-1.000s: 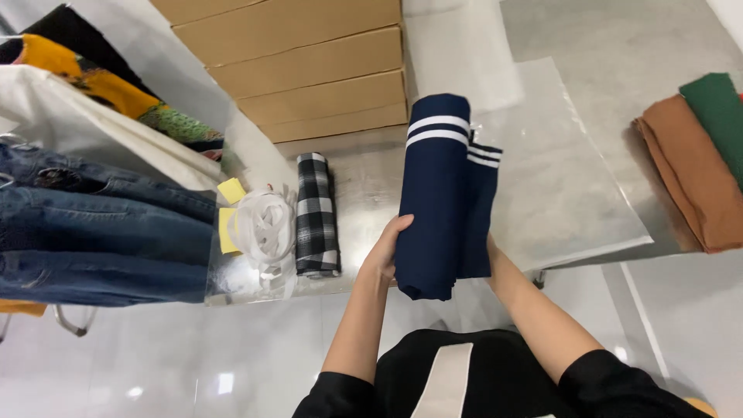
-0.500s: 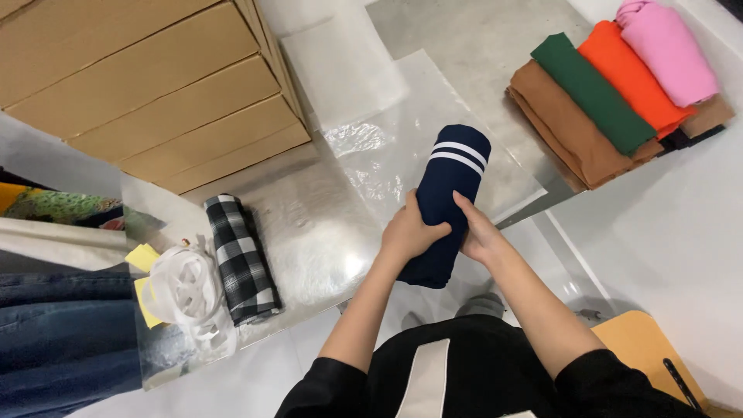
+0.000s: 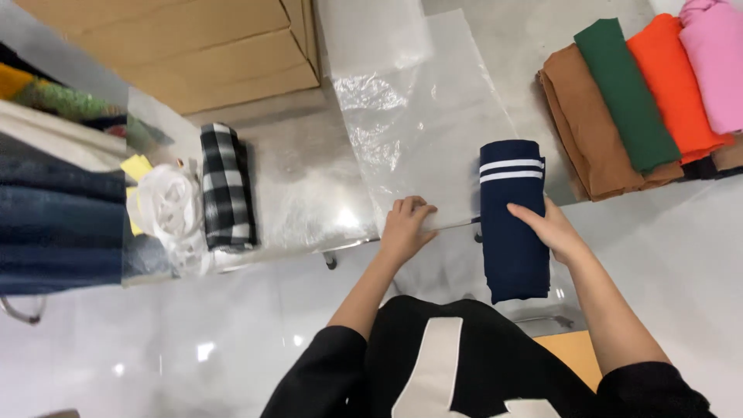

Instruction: The person places a folded navy blue garment into a clear plastic bag on a metal table. They then place the bagged item into a cardboard box, close the box, and secure it by wrapping a white ribbon around it.

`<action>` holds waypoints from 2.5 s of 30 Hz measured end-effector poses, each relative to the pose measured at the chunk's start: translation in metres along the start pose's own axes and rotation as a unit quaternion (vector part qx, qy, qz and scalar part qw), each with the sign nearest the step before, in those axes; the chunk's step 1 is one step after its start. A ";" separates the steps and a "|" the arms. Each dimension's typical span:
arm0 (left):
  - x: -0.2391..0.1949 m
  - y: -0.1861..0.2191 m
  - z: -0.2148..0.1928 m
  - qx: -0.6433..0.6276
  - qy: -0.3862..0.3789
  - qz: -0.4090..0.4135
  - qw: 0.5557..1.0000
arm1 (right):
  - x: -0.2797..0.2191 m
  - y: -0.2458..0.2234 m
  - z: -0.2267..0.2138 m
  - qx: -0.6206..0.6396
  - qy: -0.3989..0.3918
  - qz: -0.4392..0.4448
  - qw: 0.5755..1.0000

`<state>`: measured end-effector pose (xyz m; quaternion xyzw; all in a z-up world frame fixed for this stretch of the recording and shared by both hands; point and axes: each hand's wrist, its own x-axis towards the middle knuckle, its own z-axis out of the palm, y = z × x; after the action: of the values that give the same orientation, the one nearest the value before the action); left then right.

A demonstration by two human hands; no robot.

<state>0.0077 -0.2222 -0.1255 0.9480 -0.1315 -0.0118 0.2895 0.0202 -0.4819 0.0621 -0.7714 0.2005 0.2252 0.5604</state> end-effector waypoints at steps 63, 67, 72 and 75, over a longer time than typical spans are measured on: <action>-0.011 0.053 -0.132 0.002 0.163 0.096 0.982 | 0.256 0.020 0.116 0.180 0.152 -0.151 0.960; -0.020 0.070 -0.142 -0.009 0.164 0.108 0.980 | 0.302 0.026 0.141 0.191 0.208 -0.157 0.946; -0.034 0.064 -0.117 -0.005 0.128 0.157 0.979 | 0.398 0.049 0.183 0.210 0.259 -0.180 0.925; -0.058 0.056 -0.114 -0.078 0.085 0.159 0.981 | 0.219 -0.035 0.183 0.221 0.025 -0.064 0.973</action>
<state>-0.0511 -0.1899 -0.0028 0.8870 -0.2543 0.1045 0.3709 0.1962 -0.3099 -0.0854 -0.6448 0.2091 0.1197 0.7254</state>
